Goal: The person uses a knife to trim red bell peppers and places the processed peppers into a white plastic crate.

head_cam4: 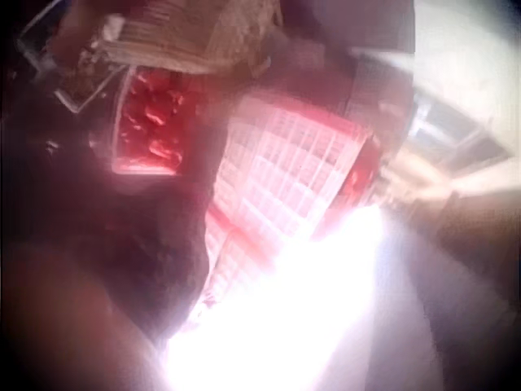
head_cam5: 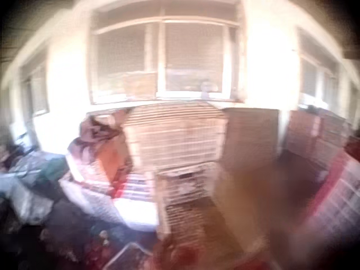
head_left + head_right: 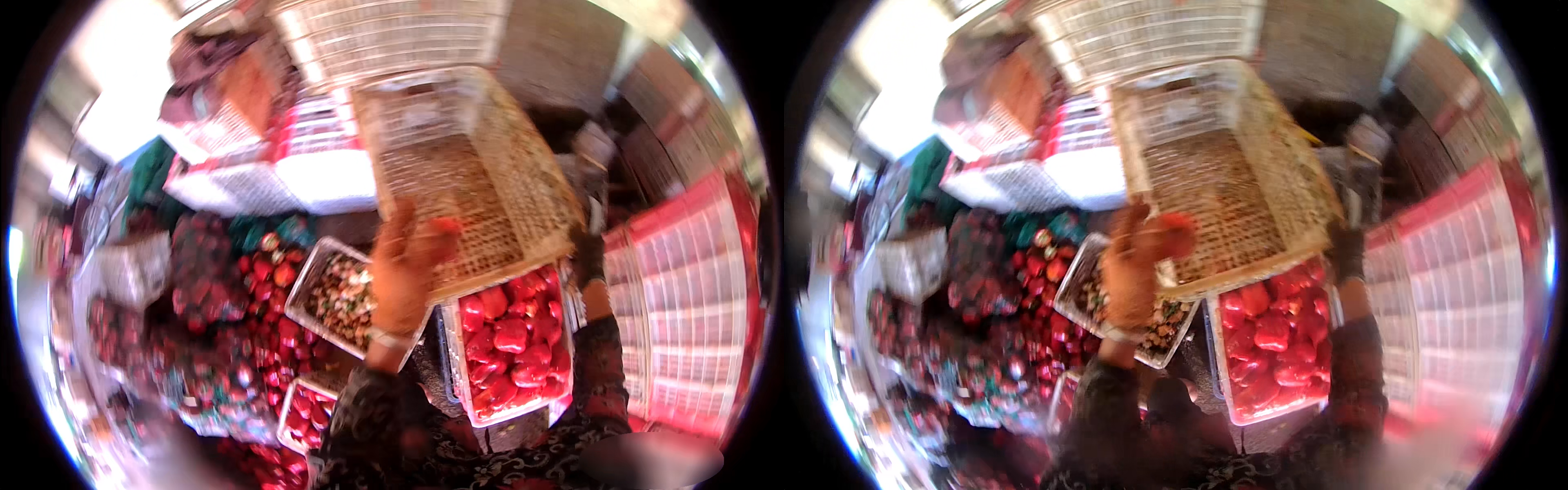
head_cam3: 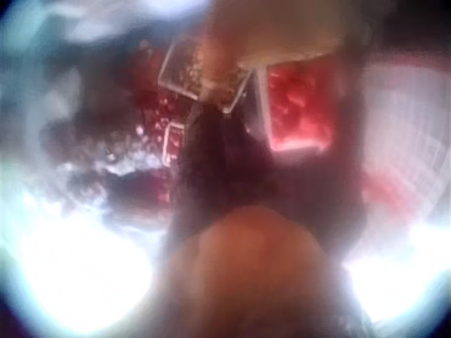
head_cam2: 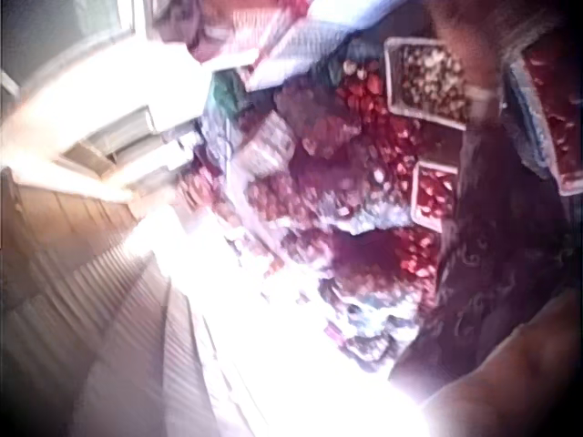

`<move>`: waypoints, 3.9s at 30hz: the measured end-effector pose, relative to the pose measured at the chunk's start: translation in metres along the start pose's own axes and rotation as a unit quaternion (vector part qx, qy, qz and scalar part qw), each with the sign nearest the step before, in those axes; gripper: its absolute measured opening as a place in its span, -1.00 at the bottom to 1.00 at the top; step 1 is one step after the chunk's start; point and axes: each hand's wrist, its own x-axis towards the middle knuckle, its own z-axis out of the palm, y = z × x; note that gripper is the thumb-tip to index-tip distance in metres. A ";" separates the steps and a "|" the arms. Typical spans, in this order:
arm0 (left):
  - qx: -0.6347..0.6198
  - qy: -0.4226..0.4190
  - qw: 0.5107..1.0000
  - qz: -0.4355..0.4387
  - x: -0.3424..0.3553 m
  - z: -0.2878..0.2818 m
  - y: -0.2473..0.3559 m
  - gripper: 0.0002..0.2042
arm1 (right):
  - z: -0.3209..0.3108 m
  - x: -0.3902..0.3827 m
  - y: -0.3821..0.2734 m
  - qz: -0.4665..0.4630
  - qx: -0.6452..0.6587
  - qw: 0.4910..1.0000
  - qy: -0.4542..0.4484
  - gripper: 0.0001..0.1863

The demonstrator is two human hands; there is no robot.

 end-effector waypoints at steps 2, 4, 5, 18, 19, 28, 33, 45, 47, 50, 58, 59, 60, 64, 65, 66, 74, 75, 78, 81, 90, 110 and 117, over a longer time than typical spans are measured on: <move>0.352 0.037 0.934 0.054 0.007 0.005 -0.007 -0.36 | 0.012 -0.007 -0.013 0.069 0.258 0.961 -0.069 -0.52; 0.382 0.056 0.920 -0.066 0.001 0.006 -0.037 -0.34 | 0.009 -0.016 -0.044 0.130 0.354 0.925 -0.051 -0.54; 0.344 0.041 0.926 -0.148 -0.003 0.003 -0.064 -0.31 | 0.011 -0.023 -0.071 0.149 0.334 0.931 -0.023 -0.59; -0.269 0.235 0.879 -0.318 -0.168 -0.087 -0.094 -0.33 | -0.003 -0.171 -0.185 -0.087 0.193 0.976 -0.053 -0.39; -0.324 0.277 0.857 -0.291 -0.174 -0.099 -0.092 -0.34 | 0.004 -0.181 -0.207 -0.092 0.177 0.978 -0.064 -0.39; -0.188 0.432 0.863 -0.185 -0.151 -0.255 -0.120 -0.33 | 0.230 -0.185 -0.323 -0.070 0.284 0.931 -0.218 -0.43; -0.136 0.392 0.907 -0.069 -0.100 -0.368 -0.214 -0.38 | 0.391 -0.176 -0.410 -0.041 0.339 0.875 -0.342 -0.55; 0.257 0.290 0.852 -0.353 -0.409 -0.292 -0.326 -0.74 | 0.397 -0.389 -0.219 0.174 0.068 0.875 -0.446 -0.35; -0.013 0.458 0.750 -0.477 -0.428 -0.260 -0.267 -0.77 | 0.363 -0.442 -0.172 0.212 0.022 0.869 -0.446 -0.41; 0.169 0.343 0.842 -0.381 -0.544 -0.245 -0.286 -0.77 | 0.342 -0.516 -0.136 0.278 0.066 0.862 -0.419 -0.59; 0.465 0.156 0.840 -0.231 -0.675 -0.352 -0.286 -0.71 | 0.410 -0.627 0.003 0.256 0.054 0.729 -0.633 -0.58; 0.508 0.189 0.826 -0.152 -0.693 -0.358 -0.287 -0.68 | 0.412 -0.634 0.013 0.188 0.011 0.752 -0.632 -0.59; 0.505 0.190 0.818 -0.200 -0.734 -0.348 -0.288 -0.65 | 0.412 -0.640 0.024 0.123 -0.038 0.774 -0.620 -0.60; 0.470 0.184 0.814 -0.287 -0.782 -0.345 -0.300 -0.58 | 0.431 -0.638 -0.059 0.181 -0.060 0.807 -0.558 -0.51; 0.467 0.182 0.818 -0.283 -0.782 -0.346 -0.302 -0.57 | 0.431 -0.641 -0.072 0.183 -0.067 0.819 -0.539 -0.50; 0.463 0.178 0.822 -0.280 -0.782 -0.348 -0.305 -0.56 | 0.428 -0.643 -0.087 0.187 -0.076 0.833 -0.516 -0.48; 0.463 0.147 0.842 -0.235 -0.807 -0.346 -0.309 -0.47 | 0.426 -0.634 -0.025 -0.024 0.010 0.850 -0.526 -0.66; 0.460 0.147 0.846 -0.228 -0.814 -0.344 -0.308 -0.46 | 0.424 -0.635 -0.028 -0.077 -0.024 0.838 -0.539 -0.66; 0.464 0.131 0.851 -0.209 -0.836 -0.339 -0.301 -0.43 | 0.424 -0.652 -0.053 -0.330 -0.040 0.766 -0.550 -0.51; 0.453 0.128 0.871 -0.139 -0.812 -0.349 -0.284 -0.66 | 0.424 -0.662 -0.067 -0.231 0.045 0.758 -0.609 -0.48; 0.515 0.100 0.851 0.020 -0.851 -0.302 -0.269 -0.57 | 0.417 -0.704 -0.093 -0.065 0.183 0.817 -0.543 -0.55; -0.128 0.733 0.668 -0.032 -0.882 -0.272 -0.261 -0.85 | 0.481 -0.926 0.037 -0.297 0.117 0.793 -0.520 -0.59; -0.005 0.846 0.484 -0.222 -0.918 -0.487 -0.400 -0.44 | 0.406 -0.953 -0.009 -0.288 0.054 0.758 -0.582 -0.59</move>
